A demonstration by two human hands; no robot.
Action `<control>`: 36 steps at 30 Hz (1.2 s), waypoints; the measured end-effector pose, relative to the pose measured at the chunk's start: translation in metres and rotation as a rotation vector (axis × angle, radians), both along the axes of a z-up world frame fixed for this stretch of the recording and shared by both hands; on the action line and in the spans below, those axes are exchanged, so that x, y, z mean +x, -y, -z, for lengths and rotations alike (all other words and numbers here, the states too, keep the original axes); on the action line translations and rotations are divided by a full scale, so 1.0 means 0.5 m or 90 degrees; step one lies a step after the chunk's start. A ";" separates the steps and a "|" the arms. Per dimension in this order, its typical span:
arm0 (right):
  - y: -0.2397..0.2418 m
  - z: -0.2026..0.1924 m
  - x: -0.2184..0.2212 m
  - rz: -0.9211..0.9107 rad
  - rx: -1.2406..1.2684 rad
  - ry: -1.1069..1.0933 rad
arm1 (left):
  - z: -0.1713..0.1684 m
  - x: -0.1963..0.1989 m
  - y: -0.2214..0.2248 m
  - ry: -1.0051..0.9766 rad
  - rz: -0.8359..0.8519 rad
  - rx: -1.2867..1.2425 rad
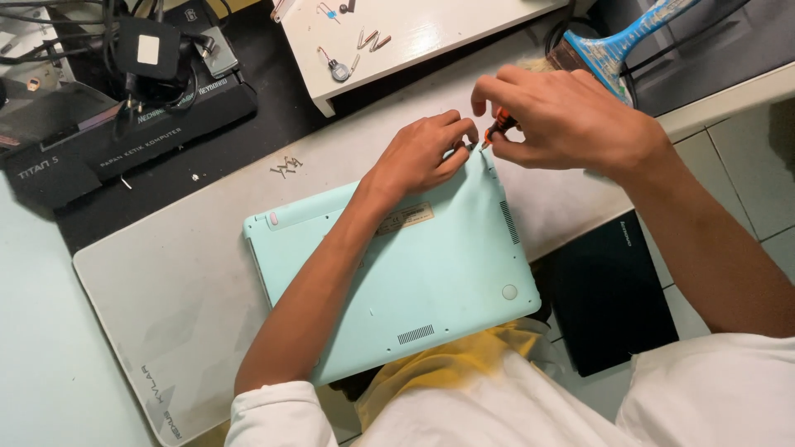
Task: The person removes screws from the bottom of a light blue laptop using a screwdriver, then uses a prying tool to separate the bottom case. The internal components are exposed, and the person continues to unscrew internal parts.
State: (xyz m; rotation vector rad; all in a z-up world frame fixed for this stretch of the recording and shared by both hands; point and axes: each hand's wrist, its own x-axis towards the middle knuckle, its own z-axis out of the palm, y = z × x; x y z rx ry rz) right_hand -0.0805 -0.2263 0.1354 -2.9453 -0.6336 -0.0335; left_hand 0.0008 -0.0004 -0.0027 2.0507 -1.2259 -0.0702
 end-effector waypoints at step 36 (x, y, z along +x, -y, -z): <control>0.011 0.023 0.008 -0.032 0.114 -0.013 | -0.005 -0.003 -0.003 0.013 0.007 -0.007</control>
